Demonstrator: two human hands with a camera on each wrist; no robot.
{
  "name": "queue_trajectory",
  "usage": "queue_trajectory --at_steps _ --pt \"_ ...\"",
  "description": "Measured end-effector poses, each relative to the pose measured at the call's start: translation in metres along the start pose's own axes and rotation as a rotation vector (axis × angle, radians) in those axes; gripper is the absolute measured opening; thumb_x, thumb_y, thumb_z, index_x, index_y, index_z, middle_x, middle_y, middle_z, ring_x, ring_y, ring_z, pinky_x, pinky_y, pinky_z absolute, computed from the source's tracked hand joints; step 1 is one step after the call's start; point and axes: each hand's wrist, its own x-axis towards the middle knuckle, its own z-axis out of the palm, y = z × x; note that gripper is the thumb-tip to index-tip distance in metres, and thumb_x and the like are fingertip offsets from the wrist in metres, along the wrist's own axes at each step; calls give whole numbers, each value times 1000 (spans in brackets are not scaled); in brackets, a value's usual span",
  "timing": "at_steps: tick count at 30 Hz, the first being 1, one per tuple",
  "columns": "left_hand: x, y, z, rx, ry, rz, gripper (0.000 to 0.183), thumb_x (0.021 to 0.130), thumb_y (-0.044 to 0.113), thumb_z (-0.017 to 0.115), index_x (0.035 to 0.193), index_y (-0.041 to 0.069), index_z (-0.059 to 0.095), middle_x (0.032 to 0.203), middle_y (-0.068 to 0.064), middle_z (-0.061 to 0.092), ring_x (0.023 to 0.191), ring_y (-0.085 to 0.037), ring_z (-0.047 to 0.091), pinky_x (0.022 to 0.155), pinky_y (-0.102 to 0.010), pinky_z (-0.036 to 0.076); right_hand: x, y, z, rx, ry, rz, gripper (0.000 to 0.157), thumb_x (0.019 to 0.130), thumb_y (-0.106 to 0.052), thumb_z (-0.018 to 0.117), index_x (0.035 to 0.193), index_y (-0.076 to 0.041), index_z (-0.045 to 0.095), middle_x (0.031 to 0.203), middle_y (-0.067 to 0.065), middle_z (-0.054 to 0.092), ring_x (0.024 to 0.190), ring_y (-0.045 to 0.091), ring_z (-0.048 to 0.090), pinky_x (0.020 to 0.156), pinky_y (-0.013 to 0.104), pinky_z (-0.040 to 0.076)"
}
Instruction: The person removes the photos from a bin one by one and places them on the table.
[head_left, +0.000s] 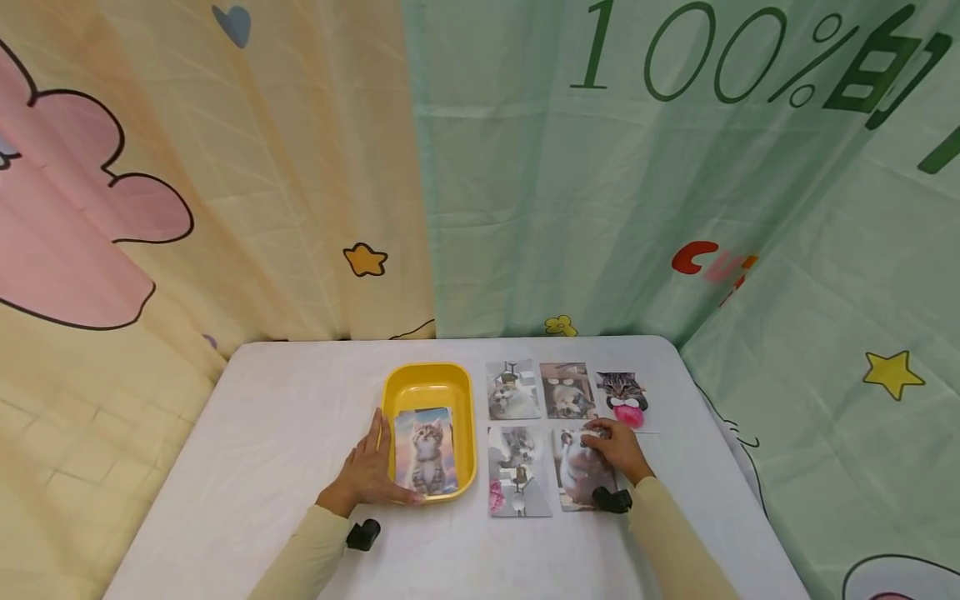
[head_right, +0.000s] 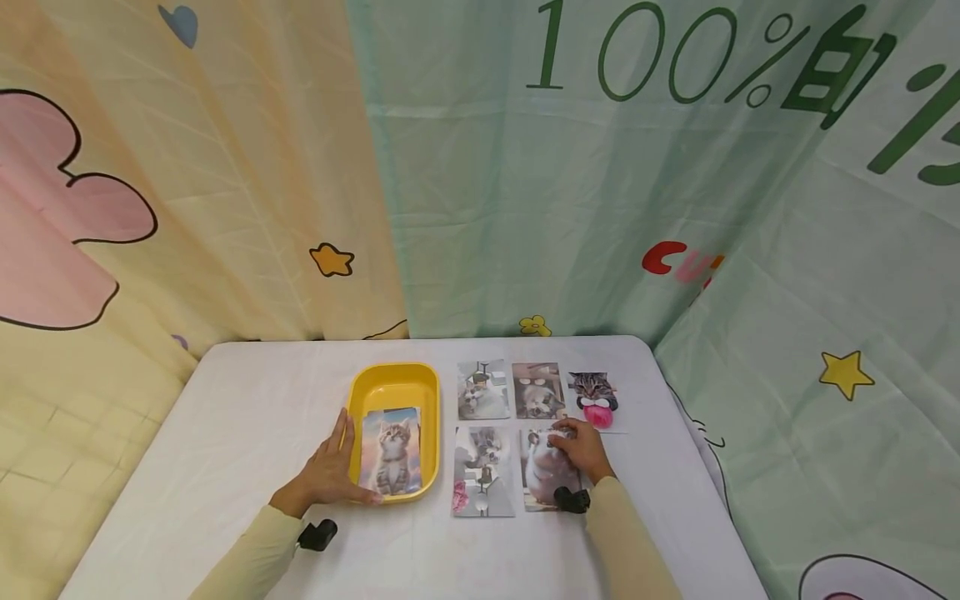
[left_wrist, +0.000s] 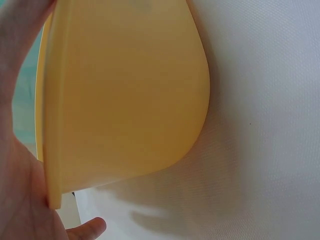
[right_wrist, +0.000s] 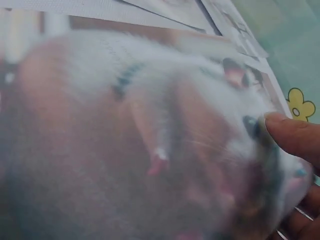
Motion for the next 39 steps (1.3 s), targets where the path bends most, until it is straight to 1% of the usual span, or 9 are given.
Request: queue_trajectory --at_steps 3,6,9,15,20,24,27,30,39 --pt "-1 0 0 0 -1 1 154 49 65 86 150 -8 -4 159 -19 -16 136 -52 21 109 -65 19 -2 -3 -2 -28 26 -20 27 86 -11 72 108 4 68 97 17 68 85 26 59 74 35 53" --pt "-1 0 0 1 -1 -1 154 49 65 86 150 -8 -4 159 -19 -16 136 -52 21 109 -65 19 -3 -7 -4 -37 55 -46 28 87 -8 69 111 7 66 107 21 67 97 34 61 88 47 51" --pt "-1 0 0 1 -1 -4 154 49 65 86 150 -8 -4 159 -19 -16 136 -52 21 109 -64 19 -4 -12 -5 -29 69 -87 28 88 -4 67 112 10 65 109 26 66 104 40 60 94 53 46" --pt "-2 0 -1 0 -9 -18 154 49 65 86 150 -8 -6 158 -18 -17 136 -51 20 110 -64 18 -2 -27 5 -7 40 -99 27 88 -3 67 112 10 64 113 26 65 111 43 58 98 54 43" --pt "-1 0 -3 -1 -14 -23 154 49 65 86 150 -7 -6 158 -19 -18 136 -52 19 110 -63 17 2 -52 25 53 -14 -143 27 88 -7 68 112 6 66 112 21 67 110 38 59 98 52 44" --pt "0 -1 -3 2 -12 -15 154 49 65 86 150 -8 -6 158 -19 -17 136 -52 19 110 -63 17 6 -77 44 95 -67 -221 27 88 -8 69 112 5 66 110 19 67 106 35 61 95 49 47" --pt "0 -1 -3 7 -7 -8 154 49 65 86 150 -8 -6 158 -19 -17 136 -52 21 110 -64 18 8 -97 59 97 -105 -281 26 89 -7 69 111 5 66 109 20 67 103 35 62 92 47 49" --pt "-1 0 -4 8 -4 -8 154 49 65 86 150 -8 -5 159 -19 -16 136 -52 22 109 -64 19 8 -116 74 98 -145 -297 27 89 -10 68 113 3 66 110 17 67 104 33 62 92 45 50" --pt "-2 5 -4 -3 -7 -11 154 50 64 86 149 -9 -5 158 -20 -15 135 -52 22 110 -63 19 17 -163 114 186 -245 -371 28 91 -6 66 116 5 64 116 20 64 112 39 57 99 50 44"
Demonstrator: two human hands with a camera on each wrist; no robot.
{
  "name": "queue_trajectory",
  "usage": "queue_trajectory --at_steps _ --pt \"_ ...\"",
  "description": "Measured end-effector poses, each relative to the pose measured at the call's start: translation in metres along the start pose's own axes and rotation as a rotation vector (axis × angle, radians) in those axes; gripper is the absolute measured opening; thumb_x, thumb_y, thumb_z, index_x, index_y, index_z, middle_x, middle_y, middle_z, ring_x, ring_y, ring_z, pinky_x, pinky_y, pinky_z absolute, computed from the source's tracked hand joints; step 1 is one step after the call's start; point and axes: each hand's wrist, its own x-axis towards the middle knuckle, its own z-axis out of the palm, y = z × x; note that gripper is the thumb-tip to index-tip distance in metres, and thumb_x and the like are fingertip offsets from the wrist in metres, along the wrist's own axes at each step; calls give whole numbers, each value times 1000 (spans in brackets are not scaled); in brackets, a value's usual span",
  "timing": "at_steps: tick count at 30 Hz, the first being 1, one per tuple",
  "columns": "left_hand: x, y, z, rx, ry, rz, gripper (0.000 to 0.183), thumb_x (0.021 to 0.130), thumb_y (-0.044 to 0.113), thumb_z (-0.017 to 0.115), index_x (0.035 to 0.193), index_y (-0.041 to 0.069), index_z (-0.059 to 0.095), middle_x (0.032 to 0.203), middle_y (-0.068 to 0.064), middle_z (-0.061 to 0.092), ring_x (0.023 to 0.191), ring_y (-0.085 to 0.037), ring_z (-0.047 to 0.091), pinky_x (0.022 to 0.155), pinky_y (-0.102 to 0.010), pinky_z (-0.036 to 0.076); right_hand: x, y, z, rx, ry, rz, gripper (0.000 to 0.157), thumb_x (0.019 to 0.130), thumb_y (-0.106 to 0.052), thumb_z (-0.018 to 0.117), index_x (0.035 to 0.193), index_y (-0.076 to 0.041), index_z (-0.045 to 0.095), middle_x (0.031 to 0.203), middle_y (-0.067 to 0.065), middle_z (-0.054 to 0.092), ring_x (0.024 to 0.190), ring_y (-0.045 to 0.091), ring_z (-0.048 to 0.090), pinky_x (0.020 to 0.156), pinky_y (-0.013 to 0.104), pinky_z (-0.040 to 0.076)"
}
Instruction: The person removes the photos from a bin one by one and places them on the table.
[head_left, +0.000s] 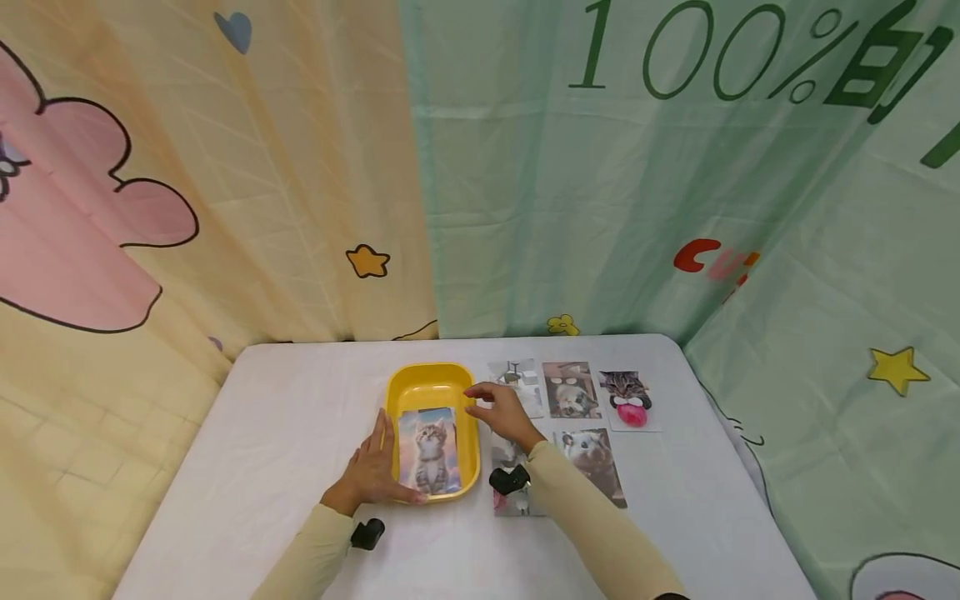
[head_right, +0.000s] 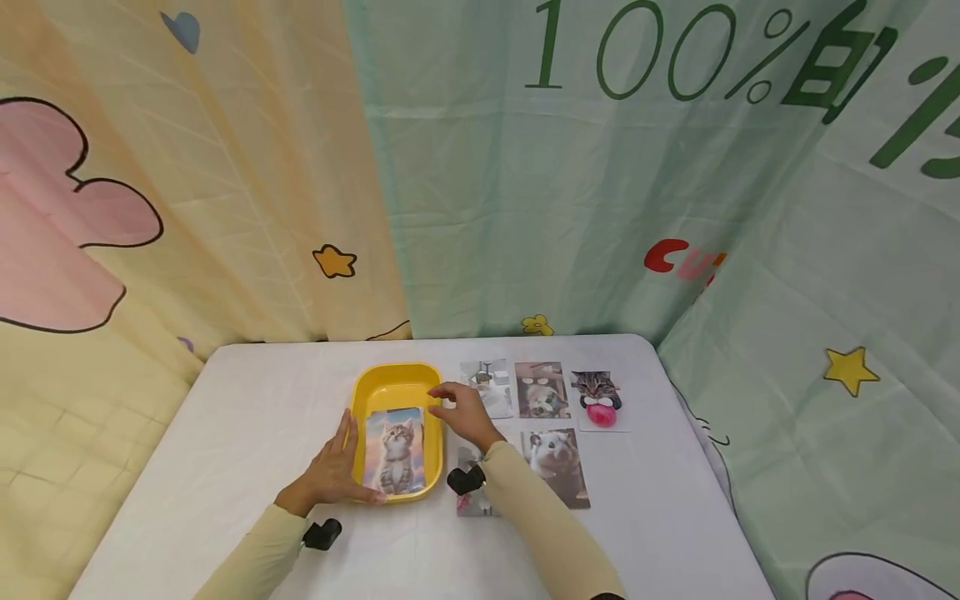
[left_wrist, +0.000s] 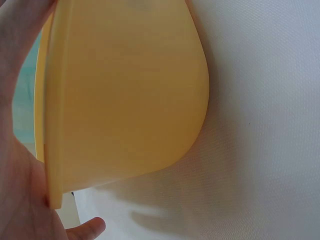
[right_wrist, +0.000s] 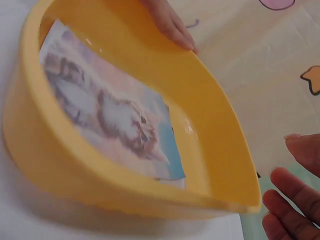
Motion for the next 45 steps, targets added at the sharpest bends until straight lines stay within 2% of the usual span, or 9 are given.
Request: queue_trajectory --at_steps 5,11,17,22,28,32,37,45 --pt "2 0 3 18 1 -7 153 50 66 85 150 -8 -5 159 -19 -15 135 -50 23 110 -62 20 10 -9 19 47 -59 -1 30 92 -6 65 119 5 63 121 19 62 116 40 55 102 50 42" --pt "1 1 3 19 9 0 152 50 65 85 150 -8 -3 159 -20 -14 135 -51 24 109 -63 21 19 -10 43 43 -103 37 32 92 -7 65 122 3 61 127 17 60 122 40 51 104 51 39" --pt "-1 3 1 35 0 -2 152 50 65 85 150 -8 -2 159 -20 -13 135 -51 25 109 -62 23 25 -8 63 64 -63 131 36 90 -4 66 125 3 60 130 18 57 125 40 47 103 53 39" --pt "-2 3 0 41 8 4 151 50 65 85 150 -8 -2 159 -20 -13 135 -51 25 108 -63 23 28 -4 75 47 -12 160 35 89 -2 67 123 1 61 130 17 56 124 37 48 101 49 42" --pt "-3 0 1 40 24 24 150 51 63 87 150 -10 -1 159 -21 -11 134 -52 26 107 -63 25 30 2 87 -44 16 199 36 86 -2 69 121 -2 63 127 15 59 109 31 58 87 40 52" --pt "-2 -1 2 36 28 33 150 51 62 87 149 -10 -1 159 -21 -11 134 -52 26 107 -63 25 30 6 92 -113 28 212 39 81 -3 72 119 -1 65 118 13 65 108 29 60 87 38 52" --pt "0 -1 2 45 27 34 151 51 63 86 150 -10 -1 159 -21 -10 134 -51 26 107 -63 25 30 8 92 -209 20 232 39 79 -7 73 117 -2 65 112 11 66 102 25 62 85 37 53" --pt "0 -2 1 36 21 23 151 50 64 86 150 -9 -2 159 -21 -12 134 -52 25 107 -64 24 30 4 91 -262 17 205 35 78 -6 74 112 -1 67 108 11 68 99 26 62 85 37 52"
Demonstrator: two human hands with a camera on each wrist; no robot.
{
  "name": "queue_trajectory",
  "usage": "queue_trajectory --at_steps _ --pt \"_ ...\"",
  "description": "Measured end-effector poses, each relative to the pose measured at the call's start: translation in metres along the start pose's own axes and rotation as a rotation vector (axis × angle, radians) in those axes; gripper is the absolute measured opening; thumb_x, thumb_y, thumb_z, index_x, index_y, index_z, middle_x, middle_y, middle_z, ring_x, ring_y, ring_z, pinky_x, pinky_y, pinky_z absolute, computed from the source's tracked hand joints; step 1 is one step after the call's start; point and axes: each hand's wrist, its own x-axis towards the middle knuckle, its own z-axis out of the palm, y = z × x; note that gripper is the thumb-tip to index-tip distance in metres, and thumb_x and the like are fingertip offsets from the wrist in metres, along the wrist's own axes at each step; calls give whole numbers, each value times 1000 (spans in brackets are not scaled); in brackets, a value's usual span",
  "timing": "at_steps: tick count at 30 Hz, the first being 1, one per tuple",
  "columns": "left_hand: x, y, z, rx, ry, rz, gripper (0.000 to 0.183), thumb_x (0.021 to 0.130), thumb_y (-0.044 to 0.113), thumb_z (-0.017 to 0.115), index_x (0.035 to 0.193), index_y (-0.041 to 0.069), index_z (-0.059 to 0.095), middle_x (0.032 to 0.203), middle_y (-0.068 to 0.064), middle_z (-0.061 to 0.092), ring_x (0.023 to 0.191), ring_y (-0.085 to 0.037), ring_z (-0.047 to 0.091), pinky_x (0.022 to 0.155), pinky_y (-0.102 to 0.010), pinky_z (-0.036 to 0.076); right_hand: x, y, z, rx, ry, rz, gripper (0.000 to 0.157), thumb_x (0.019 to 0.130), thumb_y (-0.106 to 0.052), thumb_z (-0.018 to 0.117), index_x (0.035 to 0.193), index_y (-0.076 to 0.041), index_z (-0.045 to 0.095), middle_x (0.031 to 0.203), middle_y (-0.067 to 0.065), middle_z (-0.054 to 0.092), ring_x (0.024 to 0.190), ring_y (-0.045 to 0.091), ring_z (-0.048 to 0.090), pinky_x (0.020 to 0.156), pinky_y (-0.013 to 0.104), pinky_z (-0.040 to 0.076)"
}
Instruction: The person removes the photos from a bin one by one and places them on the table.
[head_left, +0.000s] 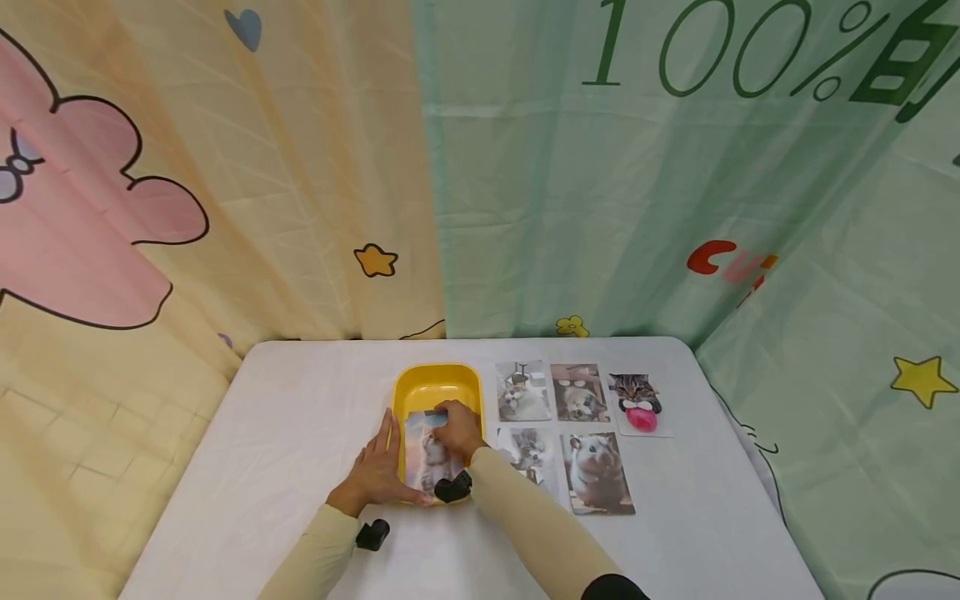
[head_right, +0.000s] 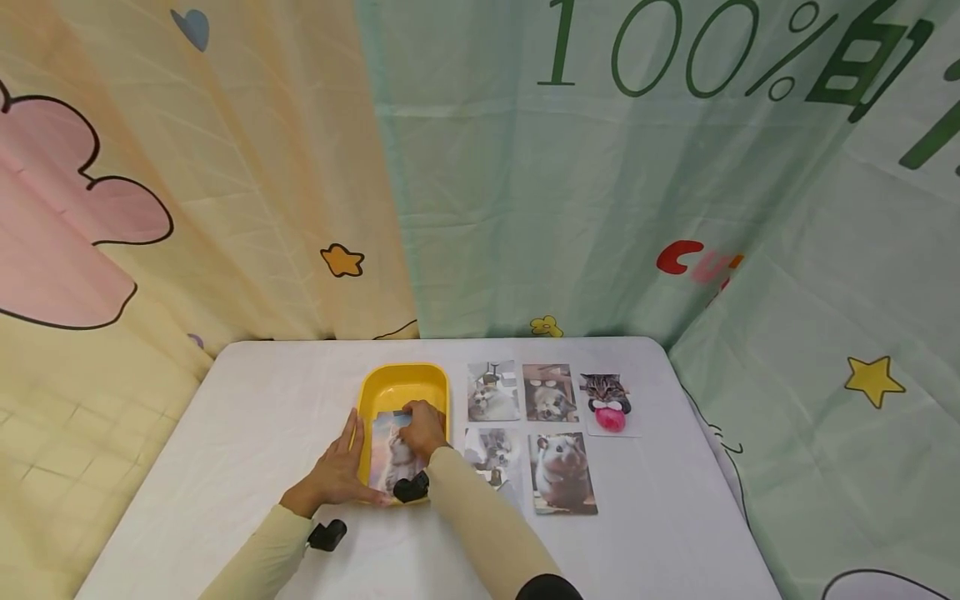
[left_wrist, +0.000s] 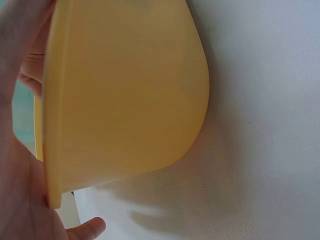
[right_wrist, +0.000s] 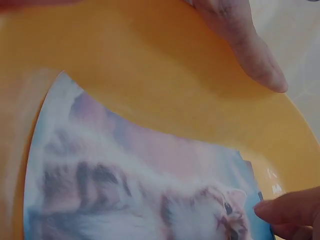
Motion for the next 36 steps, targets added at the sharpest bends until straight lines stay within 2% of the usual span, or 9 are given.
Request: queue_trajectory --at_steps 5,11,18,24,29,32,36 --pt "-1 2 -2 4 6 5 151 51 64 86 150 -10 -2 159 -21 -12 134 -52 26 107 -64 24 -1 -2 -2 24 25 -33 33 77 -3 71 110 -3 69 105 8 69 98 23 63 86 33 52" --pt "0 1 -2 -6 4 3 151 51 68 83 150 -10 0 159 -22 -10 133 -53 25 107 -66 23 0 -3 -6 92 14 -131 31 78 4 69 108 0 69 100 11 70 94 25 64 84 33 52" --pt "1 0 -1 -21 1 -10 152 49 69 83 150 -8 -1 159 -19 -11 135 -52 24 108 -65 21 -3 -6 -12 116 29 -126 28 80 0 71 107 -3 68 107 11 69 101 26 62 90 38 50" --pt "2 -1 1 -2 -9 -35 153 49 68 84 151 -6 -4 159 -18 -13 136 -50 23 109 -63 21 -5 -7 -21 151 12 -121 17 83 0 68 100 -5 68 99 8 68 88 21 61 81 35 52" --pt "3 0 2 -4 -18 -45 154 49 68 84 151 -5 -6 159 -17 -14 137 -50 22 110 -62 20 -5 -3 -30 158 28 -144 15 85 -1 66 100 -5 70 100 9 69 85 20 63 74 31 53" --pt "2 1 2 -7 -18 -44 154 49 68 84 151 -6 -4 159 -18 -14 136 -51 22 110 -63 19 -4 1 -36 156 57 -153 15 86 -2 67 100 -4 70 102 11 70 87 23 64 76 33 55" --pt "2 1 0 -9 -14 -41 153 49 68 84 151 -6 -3 159 -18 -13 136 -51 22 109 -63 20 -5 7 -47 182 96 -171 15 88 -3 67 102 -4 71 106 13 68 101 31 63 87 45 53"
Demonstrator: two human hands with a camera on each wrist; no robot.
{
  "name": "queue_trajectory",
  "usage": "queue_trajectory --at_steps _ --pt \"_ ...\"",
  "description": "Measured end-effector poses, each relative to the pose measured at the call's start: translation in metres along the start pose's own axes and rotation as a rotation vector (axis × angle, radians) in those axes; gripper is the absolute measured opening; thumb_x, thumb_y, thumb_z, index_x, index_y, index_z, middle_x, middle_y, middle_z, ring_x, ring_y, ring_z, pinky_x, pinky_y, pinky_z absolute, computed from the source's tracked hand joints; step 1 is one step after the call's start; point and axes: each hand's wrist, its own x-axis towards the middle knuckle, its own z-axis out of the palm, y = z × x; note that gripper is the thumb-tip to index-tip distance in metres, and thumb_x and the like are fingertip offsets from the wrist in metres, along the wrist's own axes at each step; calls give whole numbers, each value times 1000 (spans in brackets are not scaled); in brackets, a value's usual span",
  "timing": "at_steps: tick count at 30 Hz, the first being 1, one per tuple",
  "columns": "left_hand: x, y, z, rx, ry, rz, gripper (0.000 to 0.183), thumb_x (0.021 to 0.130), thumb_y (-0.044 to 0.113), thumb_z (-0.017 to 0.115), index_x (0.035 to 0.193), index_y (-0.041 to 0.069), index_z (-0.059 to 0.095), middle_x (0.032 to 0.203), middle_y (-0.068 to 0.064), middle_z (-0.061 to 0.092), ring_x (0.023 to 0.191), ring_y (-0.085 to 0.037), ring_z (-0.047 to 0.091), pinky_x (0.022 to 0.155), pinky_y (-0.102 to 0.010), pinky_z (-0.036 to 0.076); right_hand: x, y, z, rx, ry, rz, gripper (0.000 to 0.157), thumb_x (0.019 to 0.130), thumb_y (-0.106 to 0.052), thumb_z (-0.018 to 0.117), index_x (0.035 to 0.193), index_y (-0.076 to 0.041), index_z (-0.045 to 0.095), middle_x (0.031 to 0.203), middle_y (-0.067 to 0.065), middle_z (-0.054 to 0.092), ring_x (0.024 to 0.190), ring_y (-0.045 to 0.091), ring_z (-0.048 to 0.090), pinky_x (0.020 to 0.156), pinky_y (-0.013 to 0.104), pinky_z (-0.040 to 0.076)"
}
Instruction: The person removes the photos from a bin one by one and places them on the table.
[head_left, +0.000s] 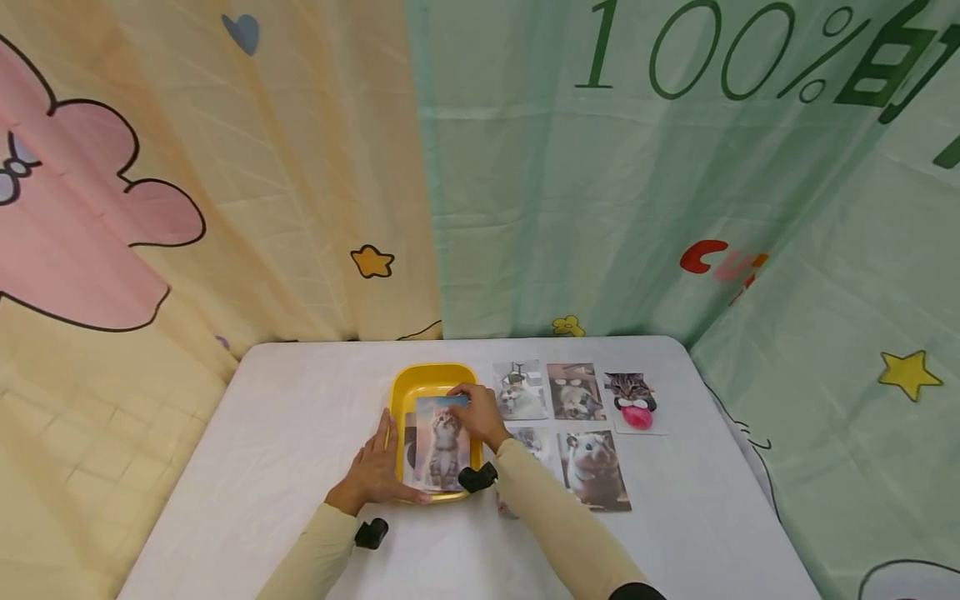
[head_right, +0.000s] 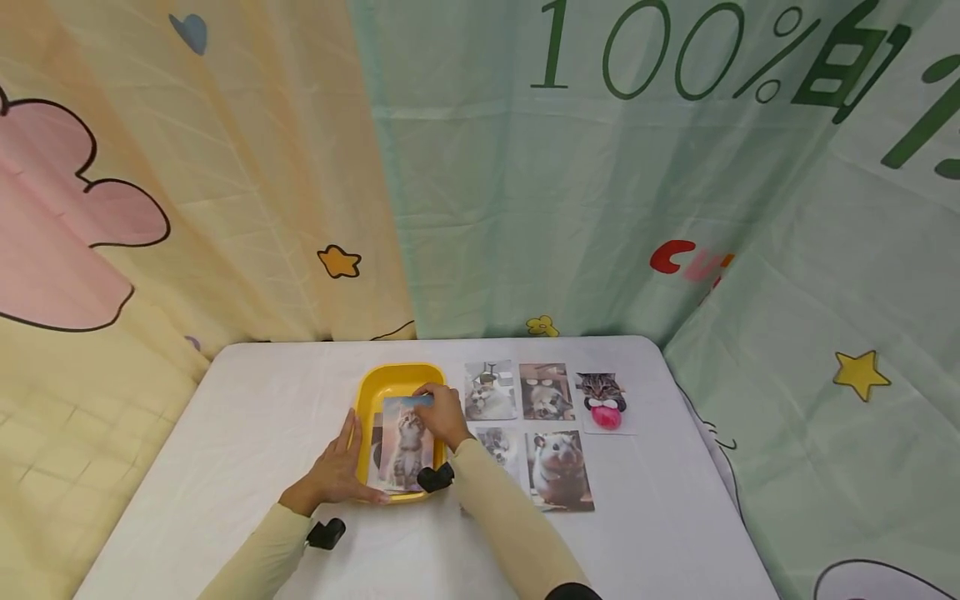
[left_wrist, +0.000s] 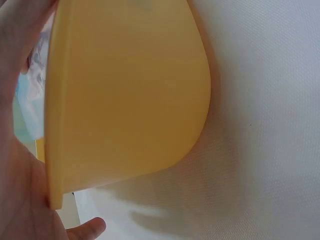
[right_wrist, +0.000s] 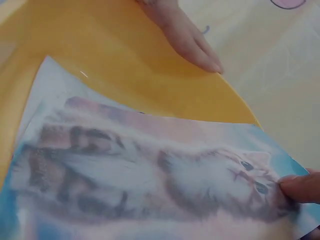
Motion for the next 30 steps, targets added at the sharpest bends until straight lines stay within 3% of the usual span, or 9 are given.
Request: queue_trajectory --at_steps 3,6,11,14,17,22,26,30 --pt "-1 0 -1 -6 -2 2 153 49 67 85 151 -6 -4 159 -19 -14 137 -51 21 110 -63 19 0 5 -9 33 29 -7 14 88 -4 66 102 -4 71 109 14 67 110 35 59 91 50 49" --pt "-1 0 -3 -12 -3 13 153 49 67 85 150 -7 -4 159 -19 -15 136 -52 20 110 -63 19 1 11 -18 48 85 -11 14 88 -4 67 101 -3 70 108 15 68 108 37 60 89 50 50" --pt "-1 0 -5 -11 4 20 153 49 65 86 150 -9 -2 159 -21 -13 136 -52 22 109 -64 20 5 21 -35 81 172 18 12 88 -4 68 99 -3 72 102 15 69 78 24 65 75 40 55" --pt "-1 1 -5 0 1 11 153 49 65 85 150 -8 -2 159 -20 -14 136 -51 21 109 -63 20 7 26 -47 106 201 47 12 89 -5 68 100 -4 72 102 14 69 53 11 51 61 30 51" --pt "-1 1 -4 6 5 11 153 49 65 85 150 -9 -2 159 -21 -13 136 -51 22 109 -63 21 7 31 -60 142 224 58 13 89 -5 67 102 -3 72 101 17 69 44 7 40 54 27 47" --pt "-2 1 -3 2 6 13 152 49 63 86 150 -9 -3 158 -22 -13 135 -52 23 109 -63 21 1 47 -84 245 229 76 16 90 -7 68 105 -4 72 107 17 67 61 9 56 59 24 50" --pt "0 0 0 3 0 3 153 49 65 86 150 -8 -3 159 -20 -14 136 -51 22 110 -63 20 -6 63 -105 281 238 105 16 91 -9 67 106 -5 71 91 15 65 62 14 54 56 24 47" --pt "2 -2 2 2 -7 -7 154 48 66 85 150 -7 -4 159 -19 -15 137 -50 21 110 -62 19 -18 77 -127 293 249 173 20 92 -10 65 110 -2 68 104 16 62 76 12 57 63 21 49"
